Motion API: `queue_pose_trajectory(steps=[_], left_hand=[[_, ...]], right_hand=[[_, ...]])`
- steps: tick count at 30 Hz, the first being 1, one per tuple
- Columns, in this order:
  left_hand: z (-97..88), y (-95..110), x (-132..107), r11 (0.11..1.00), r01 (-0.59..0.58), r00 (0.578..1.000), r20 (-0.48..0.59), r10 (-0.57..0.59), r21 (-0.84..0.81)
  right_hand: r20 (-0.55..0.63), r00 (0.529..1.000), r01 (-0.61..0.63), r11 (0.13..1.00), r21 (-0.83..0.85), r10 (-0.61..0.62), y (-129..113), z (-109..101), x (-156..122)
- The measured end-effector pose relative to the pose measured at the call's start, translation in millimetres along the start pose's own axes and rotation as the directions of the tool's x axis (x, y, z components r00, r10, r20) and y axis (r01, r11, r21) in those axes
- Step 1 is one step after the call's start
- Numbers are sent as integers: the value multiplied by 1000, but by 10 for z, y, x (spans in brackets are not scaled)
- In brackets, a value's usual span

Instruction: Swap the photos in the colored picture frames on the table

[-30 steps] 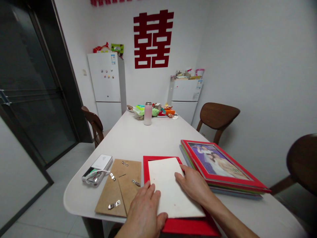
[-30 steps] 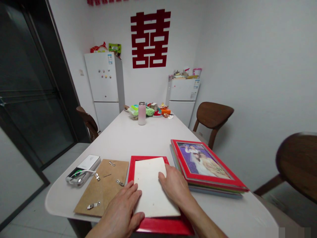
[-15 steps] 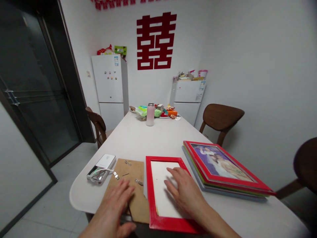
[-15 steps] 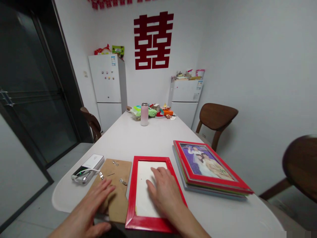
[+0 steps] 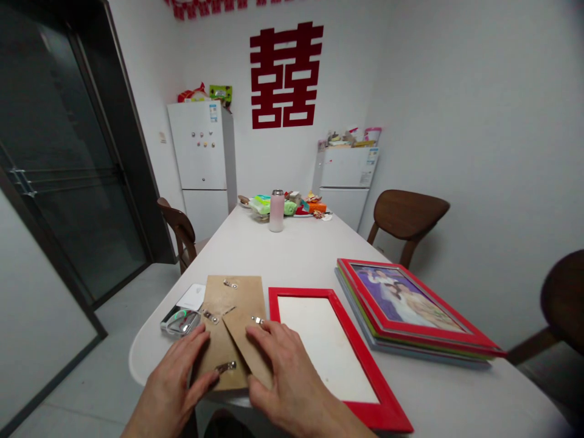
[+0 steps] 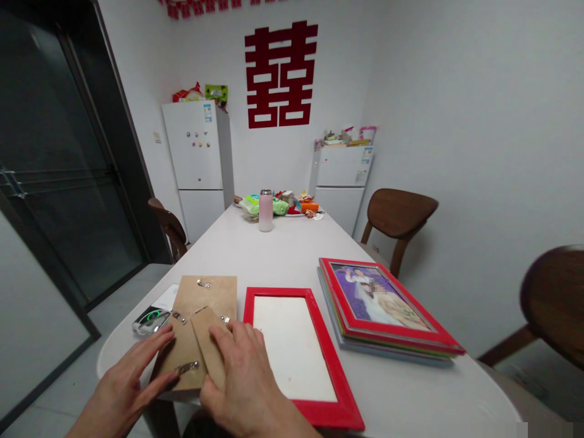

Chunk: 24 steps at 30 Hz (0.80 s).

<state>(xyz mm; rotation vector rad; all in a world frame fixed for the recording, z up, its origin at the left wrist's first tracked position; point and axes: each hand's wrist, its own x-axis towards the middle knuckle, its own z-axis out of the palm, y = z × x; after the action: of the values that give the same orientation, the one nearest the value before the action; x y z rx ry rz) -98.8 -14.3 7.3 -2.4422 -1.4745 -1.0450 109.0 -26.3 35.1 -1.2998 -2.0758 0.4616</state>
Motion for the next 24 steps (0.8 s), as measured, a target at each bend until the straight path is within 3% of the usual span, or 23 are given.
queue_pose_trajectory(steps=[2,6,12,15,18,21,24], left_hand=[[-13,148,75,998,-62,997,-43,63,20],[-29,471,210,988,-152,988,-20,152,-18],[-92,852,385,971,-164,985,17,170,-177],[89,1004,375,942,-135,983,77,165,-307],[407,1114,292,909,-56,967,206,153,-413],[678,1194,223,902,53,909,396,134,-428],[780,1250,228,930,88,824,551,133,-358]], right_hand=[[-8,1000,-5,999,46,5,32,-157,-71],[-29,996,-83,991,104,87,112,-426,-216],[-181,981,-72,997,-19,68,236,-774,-317],[-142,981,-141,987,-80,129,397,-960,-376],[-62,976,-217,968,-124,211,615,-1087,-458],[18,963,-262,954,-149,267,807,-1114,-534],[84,960,-251,956,-150,265,911,-1067,-576]])
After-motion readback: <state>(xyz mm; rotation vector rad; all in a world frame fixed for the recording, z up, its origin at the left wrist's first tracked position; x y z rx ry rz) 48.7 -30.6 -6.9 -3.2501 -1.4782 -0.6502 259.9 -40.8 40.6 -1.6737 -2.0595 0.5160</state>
